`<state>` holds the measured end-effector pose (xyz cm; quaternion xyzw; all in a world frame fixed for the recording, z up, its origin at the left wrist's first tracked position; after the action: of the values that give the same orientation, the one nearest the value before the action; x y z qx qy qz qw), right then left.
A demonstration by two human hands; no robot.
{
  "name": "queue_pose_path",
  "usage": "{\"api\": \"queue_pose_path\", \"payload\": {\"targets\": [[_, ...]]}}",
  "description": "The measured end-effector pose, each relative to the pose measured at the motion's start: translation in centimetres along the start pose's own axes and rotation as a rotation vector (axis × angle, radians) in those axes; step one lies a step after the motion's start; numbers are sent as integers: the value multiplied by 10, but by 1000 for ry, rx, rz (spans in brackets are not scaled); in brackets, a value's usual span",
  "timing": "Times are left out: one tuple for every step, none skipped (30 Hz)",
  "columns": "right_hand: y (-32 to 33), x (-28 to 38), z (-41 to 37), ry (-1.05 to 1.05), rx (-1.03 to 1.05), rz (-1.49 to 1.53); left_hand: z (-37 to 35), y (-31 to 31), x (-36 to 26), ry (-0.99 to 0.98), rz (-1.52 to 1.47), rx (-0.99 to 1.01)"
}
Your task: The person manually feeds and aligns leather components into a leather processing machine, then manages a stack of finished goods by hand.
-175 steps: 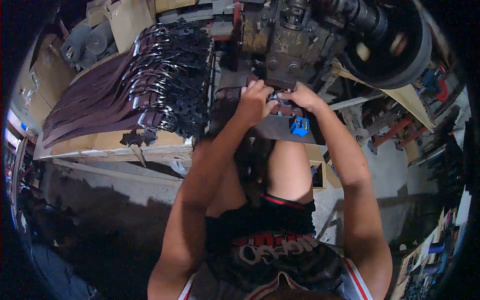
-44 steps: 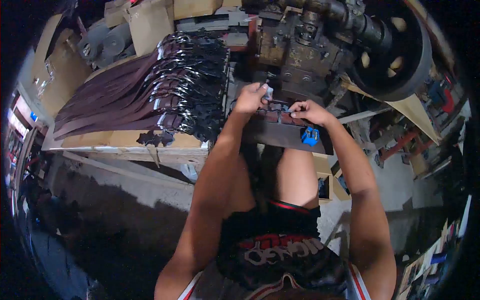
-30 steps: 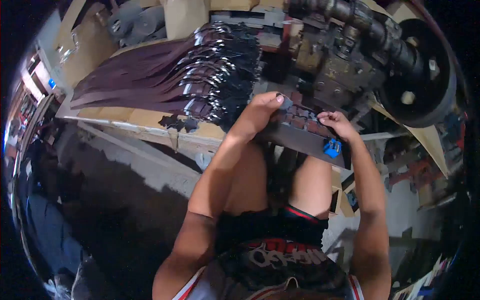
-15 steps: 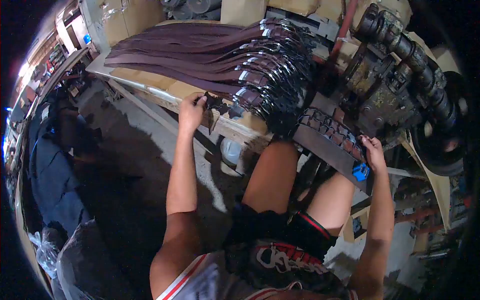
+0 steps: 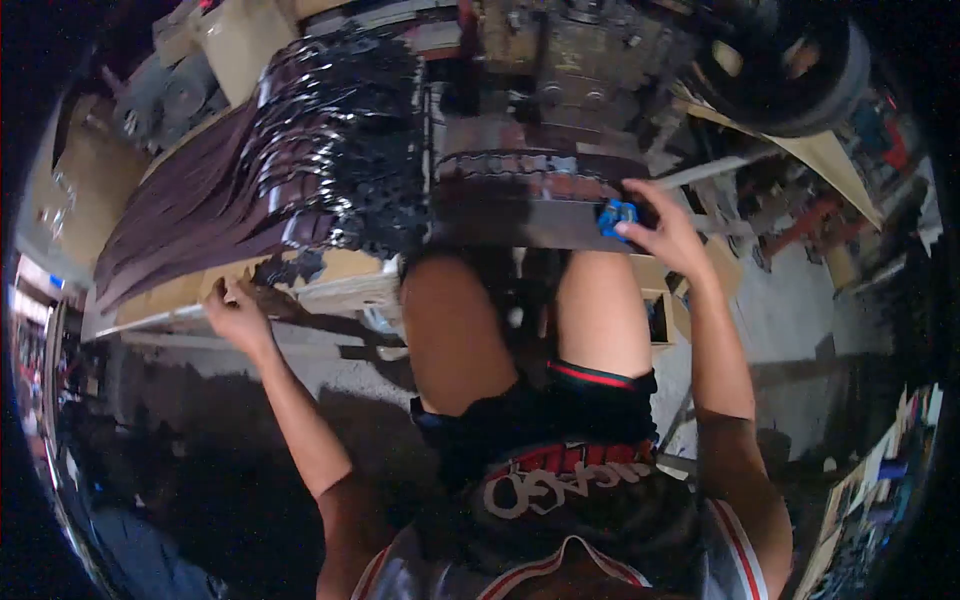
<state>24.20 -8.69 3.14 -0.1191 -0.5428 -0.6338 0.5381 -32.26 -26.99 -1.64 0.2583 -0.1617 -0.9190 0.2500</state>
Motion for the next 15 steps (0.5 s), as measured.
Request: {"api": "queue_pose_path", "payload": {"targets": [[-4, -2, -9, 25, -24, -18, -3, 10, -18, -23, -97, 15], [-11, -10, -11, 55, -40, -33, -12, 16, -38, -41, -186, 27], [-15, -22, -12, 22, -40, 18, -22, 29, -68, -60, -275, 34], [-16, -26, -12, 6, -49, 1, -33, 48, -117, -72, -463, 171], [-17, -28, -11, -10, -56, -16, -44, 50, -143, -300, -443, 225], [-16, -28, -11, -24, -63, -33, -51, 52, -176, -447, -514, 402], [-13, -26, -11, -60, -30, 8, -61, 48, -207, -514, -595, 558], [-13, -27, -12, -49, -34, 9, -71, 29, -228, -620, -691, 600], [-13, -31, -12, -36, -40, 10, -81, 10, -253, -634, -699, 648], [-12, -33, -13, -27, -44, 10, -91, -10, -272, -648, -706, 698], [-12, -29, -13, -22, -43, 65, -101, -40, -282, -699, -585, 712], [-13, -27, -14, -51, -57, 65, -112, -72, -292, -747, -463, 722], [-14, -26, -15, -79, -73, 66, -113, -91, -301, -791, -341, 728], [-14, -26, -16, -106, -88, 65, -107, -97, -309, -766, -307, 808], [-16, -30, -17, -64, -130, 96, -100, -100, -312, -740, -271, 890]]}}
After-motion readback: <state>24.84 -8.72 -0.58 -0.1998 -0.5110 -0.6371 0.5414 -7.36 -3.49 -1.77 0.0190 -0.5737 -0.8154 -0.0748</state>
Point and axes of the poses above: each hand's wrist, its own z-axis towards the middle knuckle, its own y-axis out of the back of the hand, x = y × z, the point moved 1 cm from there along z, towards the middle knuckle, and after that the axes turned 10 degrees about z, right-handed, at the moved point
